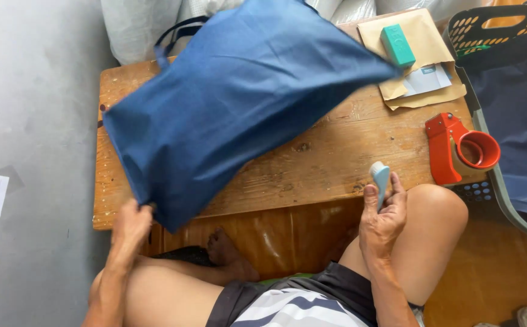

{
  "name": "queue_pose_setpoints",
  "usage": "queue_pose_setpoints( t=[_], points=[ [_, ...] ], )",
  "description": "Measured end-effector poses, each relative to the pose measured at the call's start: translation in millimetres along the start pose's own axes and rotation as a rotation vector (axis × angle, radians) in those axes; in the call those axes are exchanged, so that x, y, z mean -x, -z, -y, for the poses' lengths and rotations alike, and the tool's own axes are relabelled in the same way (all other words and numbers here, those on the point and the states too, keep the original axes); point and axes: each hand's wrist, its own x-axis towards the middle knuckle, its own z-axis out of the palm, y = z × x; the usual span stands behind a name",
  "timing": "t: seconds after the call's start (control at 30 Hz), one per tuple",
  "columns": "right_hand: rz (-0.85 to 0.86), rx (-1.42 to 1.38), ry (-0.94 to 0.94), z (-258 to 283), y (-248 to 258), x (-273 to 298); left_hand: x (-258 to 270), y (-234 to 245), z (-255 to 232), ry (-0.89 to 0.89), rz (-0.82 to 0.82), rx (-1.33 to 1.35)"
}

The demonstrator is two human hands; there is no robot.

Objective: The person scrubs the seams and surface of a blue tote bag with a green sponge, then uses a small brush to clean the bottom corners and handle attachments. The bag remains on the wooden table throughout.

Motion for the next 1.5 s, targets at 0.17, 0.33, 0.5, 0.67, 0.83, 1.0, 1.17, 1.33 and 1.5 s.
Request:
queue_pose_setpoints(
  t=[0.17,0.33,0.5,0.67,0.83,1.0,1.17,1.33,1.5],
  points=[
    [-0.109,0.149,0.114,-3.8,14.8,-28.9,40.5,46.4,-78.1,-0.348,-0.577,0.151],
    [-0.113,0.231,0.161,15.5,-4.5,-76.5,74.2,12.9,-174.4,-0.459,-0.335,0.61],
    [0.295,0.109,-0.264,15.9,-63.8,-81.9,62.6,-1.9,-229.7,-0.329,-0.27,0.723],
    [0.371,0.096,-0.369,18.0,-85.3,5.8,-24.9,-6.5,-239.5,-0.497,-0.225,0.748],
    [0.413,0.042,-0.494,10.6,-128.9,55.9,-89.1,-33.5,-260.5,-0.652,-0.249,0.755],
    [0.494,0.047,-0.454,14.5,-131.9,43.9,5.9,-17.8,-254.5,-0.272,-0.212,0.789],
    [0.513,0.081,-0.438,34.2,-115.0,58.2,140.8,-39.1,-217.2,-0.098,0.109,1.019],
    [0.611,0.104,-0.485,18.1,-119.7,87.6,164.3,-67.0,-184.5,0.031,0.253,1.41],
    [0.721,0.139,-0.448,34.9,-99.4,95.0,171.2,-73.5,-142.0,0.114,0.437,1.284]
  ],
)
